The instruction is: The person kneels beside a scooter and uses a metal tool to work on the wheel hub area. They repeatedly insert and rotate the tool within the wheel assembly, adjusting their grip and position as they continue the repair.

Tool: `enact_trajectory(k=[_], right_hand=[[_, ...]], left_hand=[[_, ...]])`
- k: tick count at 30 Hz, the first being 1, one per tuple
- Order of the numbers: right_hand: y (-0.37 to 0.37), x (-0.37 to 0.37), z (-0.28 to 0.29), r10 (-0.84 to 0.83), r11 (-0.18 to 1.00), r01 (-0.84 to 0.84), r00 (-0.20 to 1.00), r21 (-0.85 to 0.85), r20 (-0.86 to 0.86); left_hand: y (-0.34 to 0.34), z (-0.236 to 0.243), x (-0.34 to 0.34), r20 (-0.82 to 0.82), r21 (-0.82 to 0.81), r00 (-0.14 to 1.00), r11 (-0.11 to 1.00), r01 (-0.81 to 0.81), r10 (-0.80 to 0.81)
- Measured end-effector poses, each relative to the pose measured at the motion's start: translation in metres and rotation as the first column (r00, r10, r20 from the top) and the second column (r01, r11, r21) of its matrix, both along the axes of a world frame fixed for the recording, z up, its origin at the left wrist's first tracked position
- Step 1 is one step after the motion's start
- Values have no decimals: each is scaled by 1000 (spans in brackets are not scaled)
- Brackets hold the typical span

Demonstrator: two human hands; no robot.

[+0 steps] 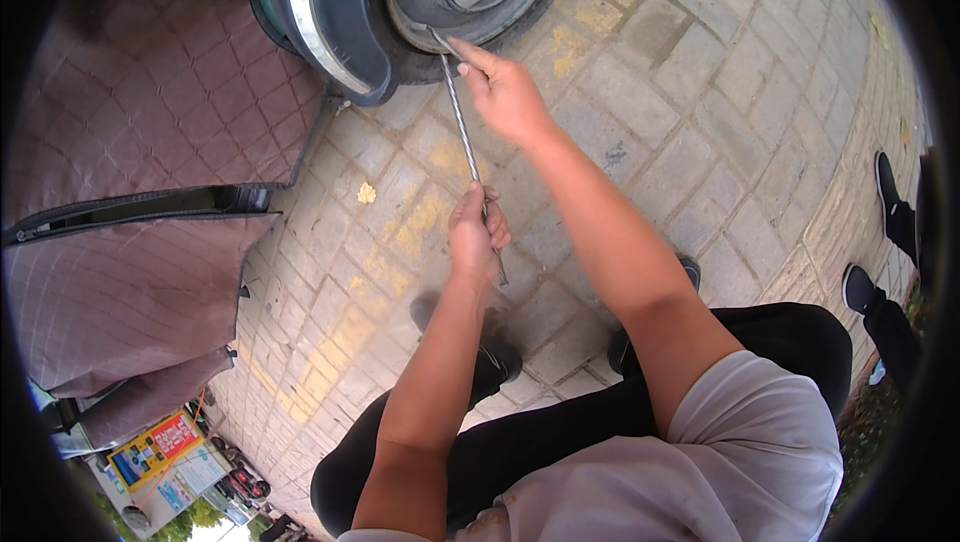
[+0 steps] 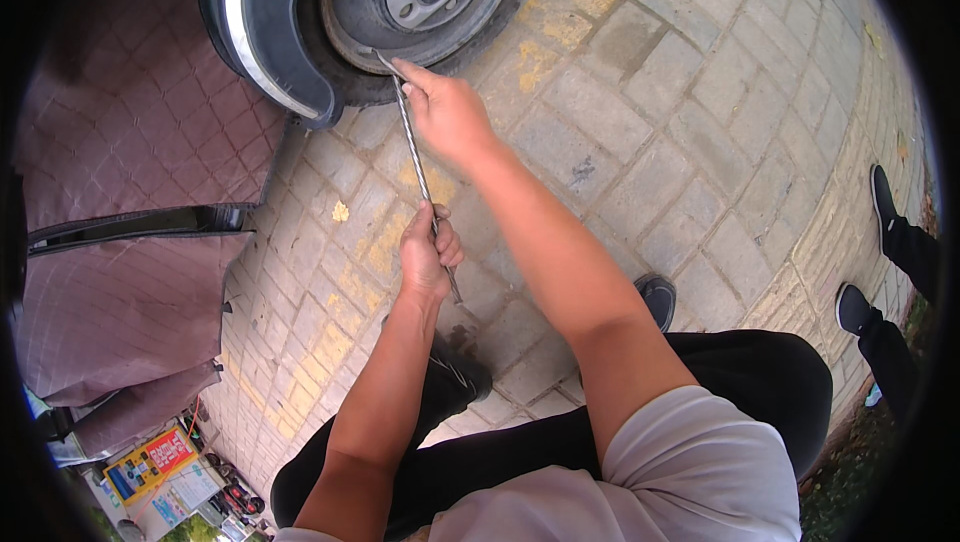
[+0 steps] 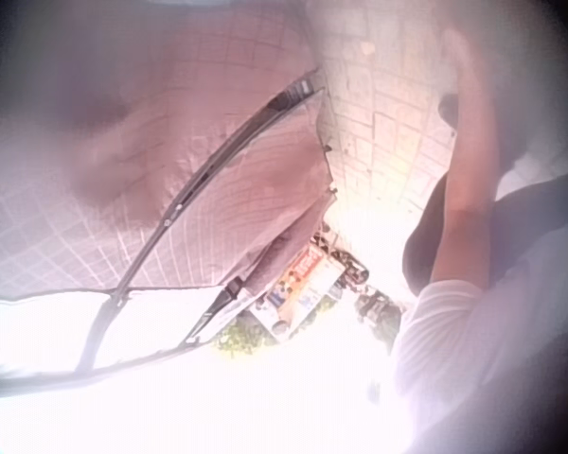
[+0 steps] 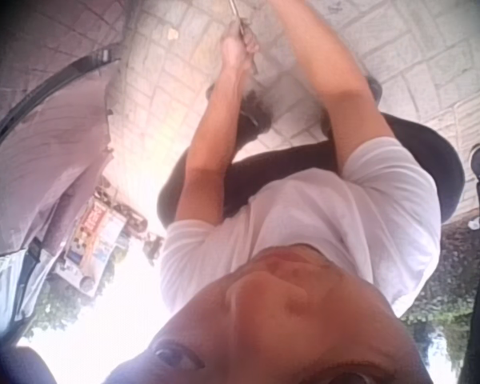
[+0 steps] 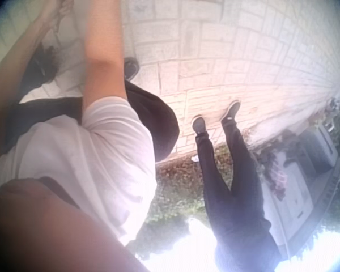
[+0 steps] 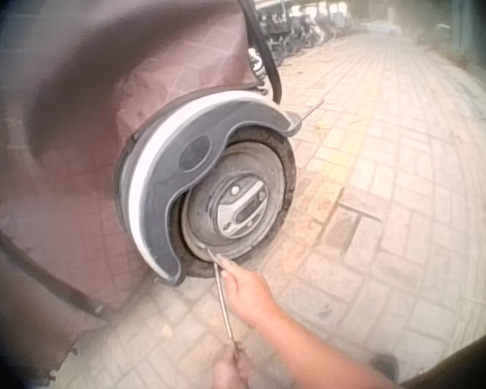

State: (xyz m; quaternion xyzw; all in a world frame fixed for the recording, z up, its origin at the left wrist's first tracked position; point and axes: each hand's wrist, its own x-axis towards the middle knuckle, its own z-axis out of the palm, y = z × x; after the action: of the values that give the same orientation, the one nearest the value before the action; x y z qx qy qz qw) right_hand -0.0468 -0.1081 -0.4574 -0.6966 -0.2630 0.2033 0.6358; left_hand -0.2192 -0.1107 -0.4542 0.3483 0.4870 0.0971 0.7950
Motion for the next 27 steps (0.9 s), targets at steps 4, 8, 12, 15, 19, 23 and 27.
enact_trajectory(k=[4, 8, 12, 15, 19, 23, 27], right_hand=[[0, 8, -4, -29, 998, 29, 1000, 56, 4], [1, 16, -12, 72, 982, -86, 994, 171, 88], [6, 35, -23, 124, 992, -124, 992, -29, -24], [10, 42, -43, 15, 999, -9, 981, -32, 194], [11, 40, -61, 15, 990, -23, 998, -139, -54], [7, 19, -60, -96, 995, 80, 899, -56, -428], [-13, -21, -51, -106, 977, 201, 742, 69, -661]], left_hand=[[-4, -4, 0, 17, -17, 1000, 1000, 18, -18], [-5, -13, -2, 37, -6, 999, 1000, -19, 19], [-6, -26, 4, 1, 20, 999, 999, -39, 39], [-7, -39, 9, -51, 120, 998, 993, -18, 24], [-6, -44, 8, -78, 185, 997, 983, -3, 17], [5, -21, 4, -126, 298, 992, 955, 7, 31], [7, 29, -7, -136, 250, 990, 967, 55, -21]])
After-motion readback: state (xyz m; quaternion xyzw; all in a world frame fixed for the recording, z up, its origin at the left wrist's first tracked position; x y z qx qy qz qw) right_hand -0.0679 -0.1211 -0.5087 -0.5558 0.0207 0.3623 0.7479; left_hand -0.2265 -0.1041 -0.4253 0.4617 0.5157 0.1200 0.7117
